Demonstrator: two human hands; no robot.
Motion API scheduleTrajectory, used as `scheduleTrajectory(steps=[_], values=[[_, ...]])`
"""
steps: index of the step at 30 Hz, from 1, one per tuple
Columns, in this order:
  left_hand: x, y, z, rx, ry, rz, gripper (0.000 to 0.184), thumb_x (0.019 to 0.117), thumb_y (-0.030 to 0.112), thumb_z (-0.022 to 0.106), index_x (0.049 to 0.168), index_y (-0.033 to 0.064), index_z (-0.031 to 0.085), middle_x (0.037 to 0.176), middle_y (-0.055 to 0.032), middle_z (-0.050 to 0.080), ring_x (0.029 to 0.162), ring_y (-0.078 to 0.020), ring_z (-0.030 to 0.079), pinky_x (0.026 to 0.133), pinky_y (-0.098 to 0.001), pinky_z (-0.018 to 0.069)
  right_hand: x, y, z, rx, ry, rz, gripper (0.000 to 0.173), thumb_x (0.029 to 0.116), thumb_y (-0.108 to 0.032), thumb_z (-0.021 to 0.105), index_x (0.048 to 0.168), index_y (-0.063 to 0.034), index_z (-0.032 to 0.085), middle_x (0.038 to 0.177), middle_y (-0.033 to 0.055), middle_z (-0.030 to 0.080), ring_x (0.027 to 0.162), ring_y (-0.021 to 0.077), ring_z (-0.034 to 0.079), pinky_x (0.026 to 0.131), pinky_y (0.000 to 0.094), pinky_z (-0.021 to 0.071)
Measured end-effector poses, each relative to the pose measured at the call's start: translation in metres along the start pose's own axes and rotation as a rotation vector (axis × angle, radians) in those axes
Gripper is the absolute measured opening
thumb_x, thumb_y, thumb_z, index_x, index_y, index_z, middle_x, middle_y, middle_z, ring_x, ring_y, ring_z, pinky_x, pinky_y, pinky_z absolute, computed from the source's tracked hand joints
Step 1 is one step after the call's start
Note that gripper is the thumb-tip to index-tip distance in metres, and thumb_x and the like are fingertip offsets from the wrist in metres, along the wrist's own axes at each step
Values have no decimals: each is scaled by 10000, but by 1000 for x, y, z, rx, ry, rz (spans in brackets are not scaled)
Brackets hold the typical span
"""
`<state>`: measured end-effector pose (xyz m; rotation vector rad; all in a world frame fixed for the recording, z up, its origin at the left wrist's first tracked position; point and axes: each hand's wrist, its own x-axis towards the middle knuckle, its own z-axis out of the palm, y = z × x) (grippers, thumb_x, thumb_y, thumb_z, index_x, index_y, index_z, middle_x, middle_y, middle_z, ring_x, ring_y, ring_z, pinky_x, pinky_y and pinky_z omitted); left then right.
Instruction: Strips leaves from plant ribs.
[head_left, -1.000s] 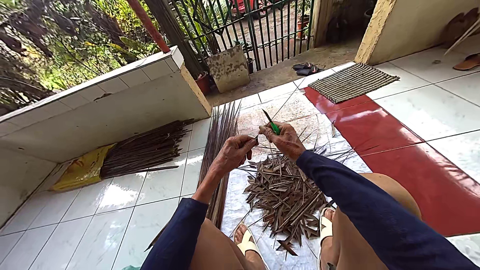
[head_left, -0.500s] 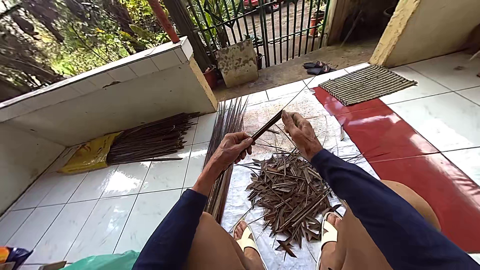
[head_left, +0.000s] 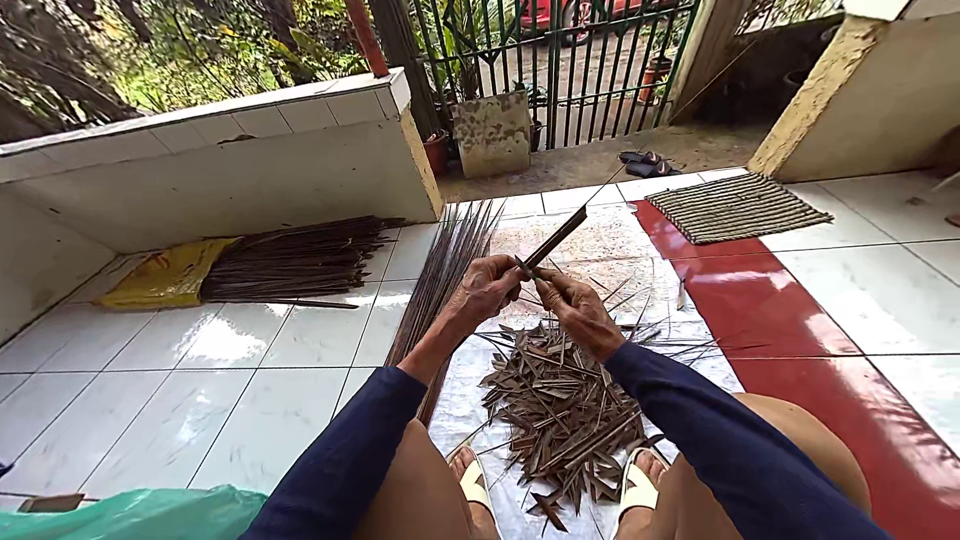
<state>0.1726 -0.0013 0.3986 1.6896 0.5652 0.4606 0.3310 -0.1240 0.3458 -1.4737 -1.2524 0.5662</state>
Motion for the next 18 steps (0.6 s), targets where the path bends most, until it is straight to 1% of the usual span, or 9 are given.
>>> scheduleTrajectory(steps=[3,6,10,12,14,16,18], values=[[-2,4,-1,-39,-16,-7,175,1076,146,538,1032,26,658,651,-50,541,438,-74,385,382,-190,285,-1,0,-1,-15,19,-22,327,1070,-318,556,1366,-244,675,771,-9,627,598,95,509,589,307,456],[-3,6,-2,-86,-31,-51,176,1077,168,539,1022,44,651,638,-43,512,425,-66,348,378,-186,264,-2,-2,-1,-16,21,-26,325,1070,-303,559,1367,-239,675,842,-10,672,635,86,536,622,300,473],[-4,7,-9,-189,-95,-137,183,1076,177,530,1030,54,656,620,-15,480,397,-34,302,353,-163,242,-2,-3,0,5,1,-36,328,1071,-286,559,1373,-230,674,908,-19,703,679,65,566,661,277,491],[-5,6,-13,-227,-124,-159,187,1075,188,529,1032,54,652,616,0,464,397,-25,297,352,-158,241,-2,-2,0,20,-14,-39,326,1074,-280,551,1373,-235,674,876,-19,682,672,67,552,658,275,485],[-7,7,-14,-254,-147,-167,208,1079,211,521,1017,53,642,601,12,433,395,-27,295,351,-159,245,-2,-3,-1,32,-29,-35,333,1078,-277,542,1385,-254,667,813,-19,640,649,72,528,639,273,470],[-9,9,-14,-262,-148,-161,219,1082,214,516,1009,49,640,595,9,424,395,-34,298,353,-163,246,-1,-4,-3,51,-43,-34,338,1079,-267,537,1394,-252,660,801,-17,629,652,76,529,642,271,471],[-9,11,-13,-238,-135,-153,220,1084,211,516,1015,45,644,601,2,435,396,-37,306,353,-165,253,-2,-3,-1,45,-20,-41,332,1074,-263,547,1384,-250,667,810,-15,642,648,72,532,638,273,475]])
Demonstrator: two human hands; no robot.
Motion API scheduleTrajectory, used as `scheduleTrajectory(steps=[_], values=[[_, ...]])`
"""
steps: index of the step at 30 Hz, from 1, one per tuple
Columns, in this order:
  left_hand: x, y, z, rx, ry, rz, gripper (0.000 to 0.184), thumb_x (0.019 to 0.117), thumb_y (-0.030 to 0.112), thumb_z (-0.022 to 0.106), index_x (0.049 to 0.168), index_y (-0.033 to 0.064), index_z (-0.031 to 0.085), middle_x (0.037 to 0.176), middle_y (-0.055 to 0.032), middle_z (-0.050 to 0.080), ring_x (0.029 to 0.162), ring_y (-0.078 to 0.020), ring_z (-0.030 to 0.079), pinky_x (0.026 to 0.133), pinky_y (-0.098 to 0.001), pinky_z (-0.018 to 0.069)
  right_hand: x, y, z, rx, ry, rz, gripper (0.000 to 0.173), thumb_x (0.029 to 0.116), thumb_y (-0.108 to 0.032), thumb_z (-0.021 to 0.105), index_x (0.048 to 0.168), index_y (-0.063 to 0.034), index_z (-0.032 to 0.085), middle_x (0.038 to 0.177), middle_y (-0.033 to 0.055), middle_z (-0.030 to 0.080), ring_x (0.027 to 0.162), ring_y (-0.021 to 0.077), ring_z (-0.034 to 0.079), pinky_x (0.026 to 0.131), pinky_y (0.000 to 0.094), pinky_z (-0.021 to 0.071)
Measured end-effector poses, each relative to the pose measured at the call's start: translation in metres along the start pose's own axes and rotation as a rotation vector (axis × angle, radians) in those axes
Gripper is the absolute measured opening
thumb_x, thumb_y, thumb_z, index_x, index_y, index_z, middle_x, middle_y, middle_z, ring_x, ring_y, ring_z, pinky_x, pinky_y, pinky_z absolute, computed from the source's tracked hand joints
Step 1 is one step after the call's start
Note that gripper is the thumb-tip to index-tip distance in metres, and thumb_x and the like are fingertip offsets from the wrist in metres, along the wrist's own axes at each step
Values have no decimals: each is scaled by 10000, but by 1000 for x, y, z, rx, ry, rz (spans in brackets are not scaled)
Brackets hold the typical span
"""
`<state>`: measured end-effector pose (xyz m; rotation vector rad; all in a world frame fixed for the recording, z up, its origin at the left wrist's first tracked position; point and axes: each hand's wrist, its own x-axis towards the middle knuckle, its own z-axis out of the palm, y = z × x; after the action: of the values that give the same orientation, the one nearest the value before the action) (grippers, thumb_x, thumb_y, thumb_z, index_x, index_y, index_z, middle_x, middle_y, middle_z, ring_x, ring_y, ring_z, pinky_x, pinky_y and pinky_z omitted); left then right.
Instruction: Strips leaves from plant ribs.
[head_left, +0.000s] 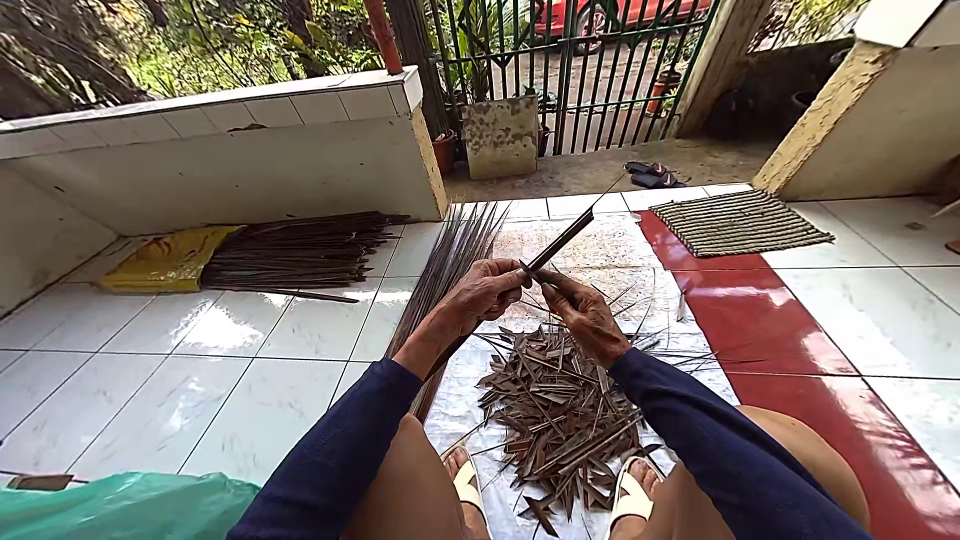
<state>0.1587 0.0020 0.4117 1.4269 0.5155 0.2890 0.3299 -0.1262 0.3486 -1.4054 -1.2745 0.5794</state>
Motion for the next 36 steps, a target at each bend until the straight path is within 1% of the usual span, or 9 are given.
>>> scheduleTrajectory(steps=[7,12,15,17,19,23,28,33,36], values=[[4,-1,2,-3,21,-25,232,1086,219,506,1053,40,650,619,-15,478,391,-41,326,346,-166,268,-2,-1,15,-93,114,15,358,1072,-301,554,1413,-230,643,1090,-2,735,783,78,628,748,316,525],[5,1,4,26,20,-8,236,1088,218,511,1018,39,647,603,-23,473,385,-49,326,344,-172,268,0,-8,20,-75,164,64,340,1070,-314,558,1385,-242,663,918,-2,703,682,85,566,668,314,486],[5,1,4,6,15,1,246,1092,231,492,1024,46,639,597,-9,442,386,-52,320,343,-175,275,3,-7,20,-96,177,26,340,1064,-318,574,1380,-233,665,1019,0,728,748,89,614,713,332,518],[4,3,2,-9,15,-9,262,1093,237,478,1018,46,640,581,4,424,385,-51,321,344,-178,285,5,-5,17,-112,154,3,350,1064,-321,572,1393,-235,657,1161,-7,731,893,95,673,819,359,553],[4,3,0,-20,6,-25,274,1096,238,465,1007,44,638,572,8,419,381,-48,324,342,-176,287,6,-3,16,-109,142,-8,345,1063,-313,576,1387,-232,663,1202,-10,723,941,99,677,846,365,551],[1,3,-4,-45,-14,-76,274,1085,228,466,975,50,642,563,24,410,380,-34,327,343,-164,283,3,-3,14,-100,110,-14,336,1061,-309,578,1374,-230,672,1188,-20,728,917,78,670,829,344,547],[-1,6,-7,-93,-41,-137,275,1096,229,423,947,87,605,573,42,392,385,-17,304,347,-151,253,1,-2,16,-119,117,-9,341,1063,-343,569,1371,-245,678,1258,-49,715,1027,63,675,908,339,543],[-3,5,-17,-227,-193,-174,335,1091,231,360,833,129,549,564,67,345,384,-2,263,349,-140,211,1,-1,15,-152,91,-20,341,1053,-359,576,1370,-279,675,1208,-47,724,1016,65,673,919,356,540],[-1,2,-17,-204,-176,-178,337,1090,227,367,822,127,546,556,67,346,386,-5,271,354,-144,216,1,2,17,-196,104,-24,337,1052,-376,568,1359,-299,682,1231,-60,721,1074,77,674,959,389,538]])
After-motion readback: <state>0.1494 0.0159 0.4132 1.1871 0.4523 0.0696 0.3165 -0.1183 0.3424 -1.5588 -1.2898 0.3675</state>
